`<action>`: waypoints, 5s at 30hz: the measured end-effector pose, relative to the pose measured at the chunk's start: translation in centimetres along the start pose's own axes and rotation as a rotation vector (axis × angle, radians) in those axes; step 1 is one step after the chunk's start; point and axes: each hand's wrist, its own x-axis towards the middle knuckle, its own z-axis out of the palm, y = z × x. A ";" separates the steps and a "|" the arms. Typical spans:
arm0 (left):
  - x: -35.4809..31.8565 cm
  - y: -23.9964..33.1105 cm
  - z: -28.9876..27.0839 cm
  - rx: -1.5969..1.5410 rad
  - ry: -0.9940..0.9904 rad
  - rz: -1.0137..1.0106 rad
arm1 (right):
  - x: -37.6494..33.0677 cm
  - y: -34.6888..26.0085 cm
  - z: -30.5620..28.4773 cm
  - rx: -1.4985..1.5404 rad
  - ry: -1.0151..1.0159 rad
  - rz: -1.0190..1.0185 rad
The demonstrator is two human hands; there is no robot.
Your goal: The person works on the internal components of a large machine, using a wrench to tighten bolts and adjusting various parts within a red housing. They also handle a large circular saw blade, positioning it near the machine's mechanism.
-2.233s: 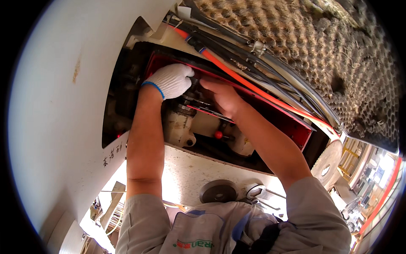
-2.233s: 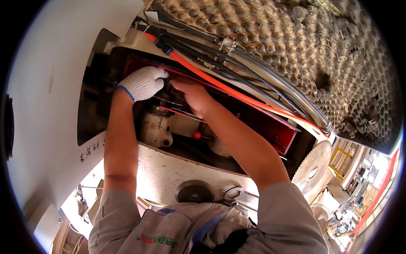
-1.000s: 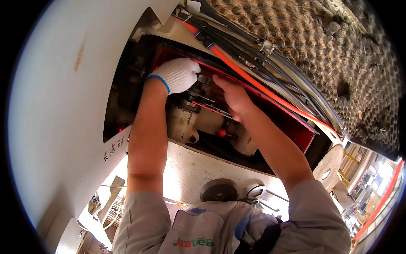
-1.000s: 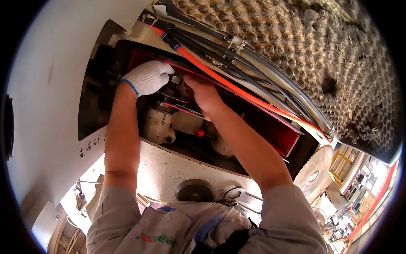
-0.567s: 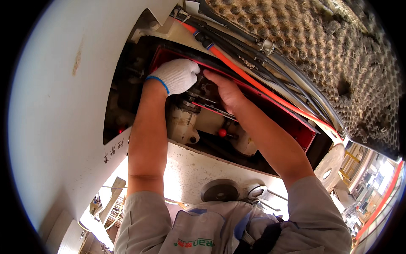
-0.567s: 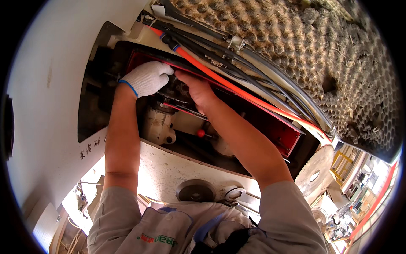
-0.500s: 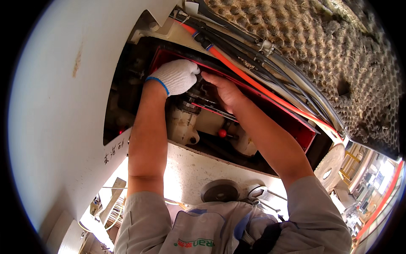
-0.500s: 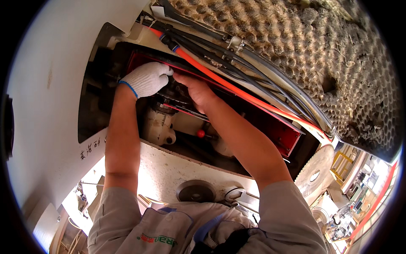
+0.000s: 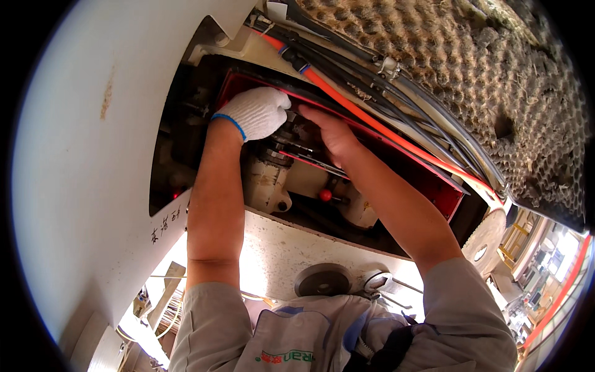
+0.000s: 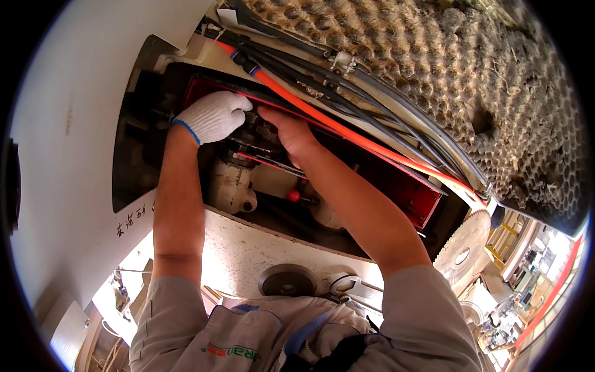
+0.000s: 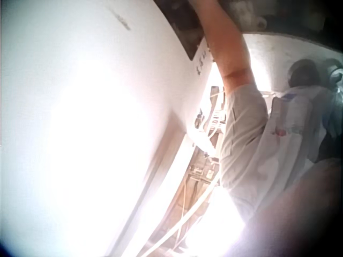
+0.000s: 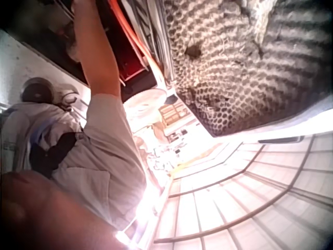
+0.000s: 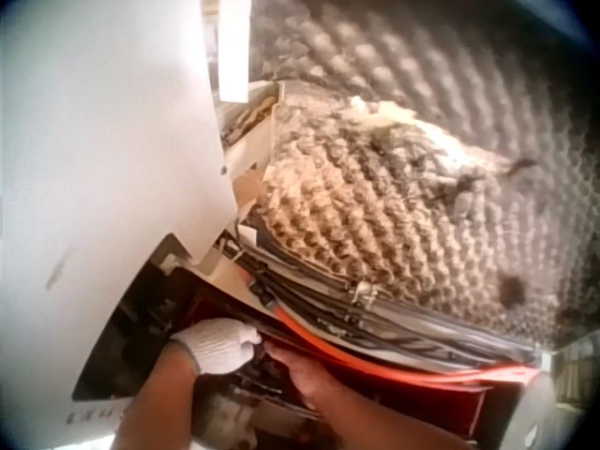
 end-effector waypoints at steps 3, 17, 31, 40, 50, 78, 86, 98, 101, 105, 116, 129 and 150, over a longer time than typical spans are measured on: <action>0.4 -0.3 0.1 0.028 0.004 0.048 | 1.7 1.0 -0.6 0.023 -0.153 -0.066; 0.3 -0.8 0.5 -0.021 0.042 0.081 | 0.7 0.4 0.2 -0.097 -0.046 -0.162; 0.5 0.0 -0.1 0.035 -0.014 0.042 | 0.3 0.3 -0.4 -0.087 -0.042 -0.208; 0.3 -0.1 0.1 -0.007 0.004 -0.021 | 1.1 0.8 -0.3 -0.082 -0.099 -0.150; 0.3 -0.2 0.2 0.010 0.016 0.025 | 0.8 0.5 -1.1 -0.041 -0.039 -0.040; 0.4 -0.8 0.5 0.042 0.020 0.022 | 0.7 0.6 0.8 -0.200 -0.138 -0.222; 0.3 -0.1 0.0 0.060 -0.026 -0.038 | 1.9 1.3 -0.1 -0.140 -0.060 -0.193; 0.5 -0.1 0.2 0.058 0.021 -0.023 | 0.6 0.8 -0.4 -0.149 -0.121 -0.359; 0.3 0.1 -0.4 0.086 -0.034 0.035 | 1.4 0.7 -0.1 -0.100 -0.126 -0.208; 0.9 0.2 -0.2 0.170 -0.105 -0.022 | 1.9 1.3 -0.6 -0.113 -0.135 -0.287; 0.1 -0.7 0.0 0.082 -0.022 -0.013 | 1.2 0.7 0.1 -0.102 -0.069 -0.152; 0.7 -1.7 -0.1 0.159 -0.044 0.047 | 0.2 0.1 1.5 -0.336 -0.108 -0.387; -0.3 2.5 -1.2 -0.045 -0.060 -0.107 | 0.7 -0.1 -0.3 -0.515 -0.095 -0.357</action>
